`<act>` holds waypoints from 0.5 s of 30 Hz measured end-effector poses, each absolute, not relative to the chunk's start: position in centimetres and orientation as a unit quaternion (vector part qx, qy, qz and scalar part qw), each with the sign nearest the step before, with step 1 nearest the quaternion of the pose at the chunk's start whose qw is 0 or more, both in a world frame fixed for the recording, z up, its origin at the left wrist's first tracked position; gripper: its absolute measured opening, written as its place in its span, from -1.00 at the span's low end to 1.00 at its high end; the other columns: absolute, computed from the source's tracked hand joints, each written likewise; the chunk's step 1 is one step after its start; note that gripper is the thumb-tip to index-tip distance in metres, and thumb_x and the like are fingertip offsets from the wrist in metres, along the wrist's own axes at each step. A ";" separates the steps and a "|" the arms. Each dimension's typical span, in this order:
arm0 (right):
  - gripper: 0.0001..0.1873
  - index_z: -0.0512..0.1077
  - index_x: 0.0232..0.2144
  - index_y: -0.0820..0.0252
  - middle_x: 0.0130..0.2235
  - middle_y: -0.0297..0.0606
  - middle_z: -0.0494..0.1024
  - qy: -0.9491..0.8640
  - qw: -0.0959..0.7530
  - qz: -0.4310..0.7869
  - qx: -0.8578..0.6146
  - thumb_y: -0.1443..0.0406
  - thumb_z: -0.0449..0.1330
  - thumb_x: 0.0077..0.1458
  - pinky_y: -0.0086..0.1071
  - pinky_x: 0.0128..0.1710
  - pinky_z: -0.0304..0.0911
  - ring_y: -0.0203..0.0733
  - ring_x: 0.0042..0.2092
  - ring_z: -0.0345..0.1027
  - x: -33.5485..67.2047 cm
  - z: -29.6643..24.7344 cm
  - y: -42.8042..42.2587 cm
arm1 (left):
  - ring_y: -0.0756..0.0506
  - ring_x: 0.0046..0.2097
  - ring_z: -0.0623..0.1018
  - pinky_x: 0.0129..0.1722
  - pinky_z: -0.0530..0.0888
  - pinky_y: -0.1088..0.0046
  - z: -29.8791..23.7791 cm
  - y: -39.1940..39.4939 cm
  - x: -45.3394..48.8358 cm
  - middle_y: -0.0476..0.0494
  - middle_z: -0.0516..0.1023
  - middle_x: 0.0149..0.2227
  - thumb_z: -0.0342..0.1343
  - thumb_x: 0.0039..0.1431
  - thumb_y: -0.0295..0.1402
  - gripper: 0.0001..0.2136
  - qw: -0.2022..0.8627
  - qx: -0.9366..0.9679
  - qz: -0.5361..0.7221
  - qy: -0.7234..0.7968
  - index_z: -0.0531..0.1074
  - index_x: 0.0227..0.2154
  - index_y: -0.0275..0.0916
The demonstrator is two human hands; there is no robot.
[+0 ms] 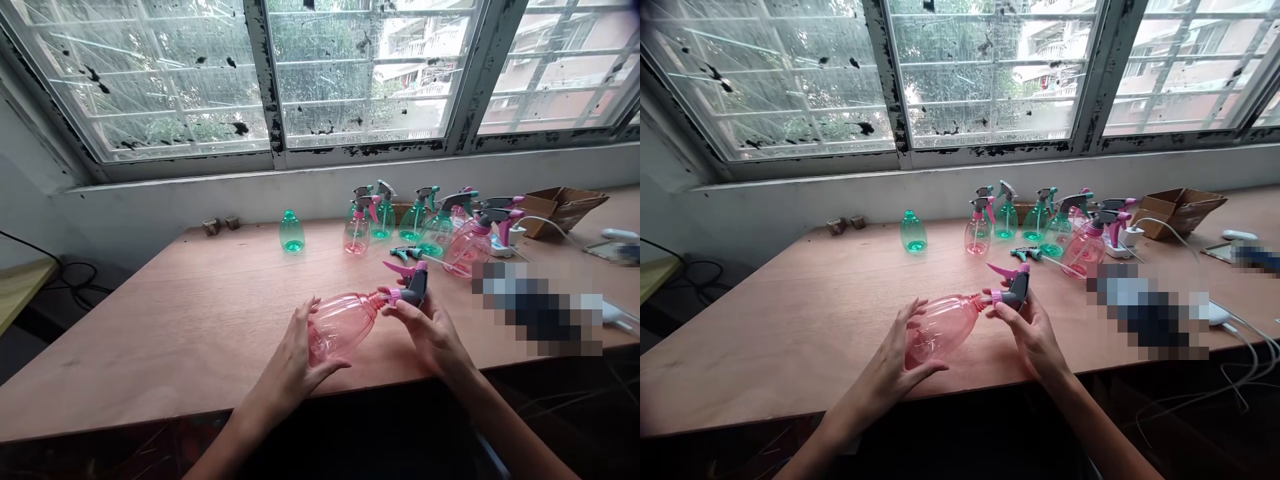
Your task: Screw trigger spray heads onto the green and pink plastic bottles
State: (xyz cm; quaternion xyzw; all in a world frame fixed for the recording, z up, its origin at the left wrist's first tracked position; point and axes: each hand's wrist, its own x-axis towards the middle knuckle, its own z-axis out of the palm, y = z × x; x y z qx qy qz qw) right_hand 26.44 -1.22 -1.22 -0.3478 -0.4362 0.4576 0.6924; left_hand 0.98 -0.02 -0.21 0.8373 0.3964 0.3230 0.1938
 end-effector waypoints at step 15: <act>-0.56 0.49 -0.14 0.23 -0.55 -0.41 0.48 -0.502 0.531 0.527 -0.435 0.06 0.39 0.04 -0.40 -0.55 0.12 -0.30 -0.59 0.26 27.3 -1.7 -2.2 | -0.29 0.33 0.27 0.30 0.27 0.03 1.2 -0.6 0.3 -0.22 0.13 0.37 -0.09 0.43 -0.13 -0.47 0.333 0.791 0.293 0.422 -0.12 0.35 0.02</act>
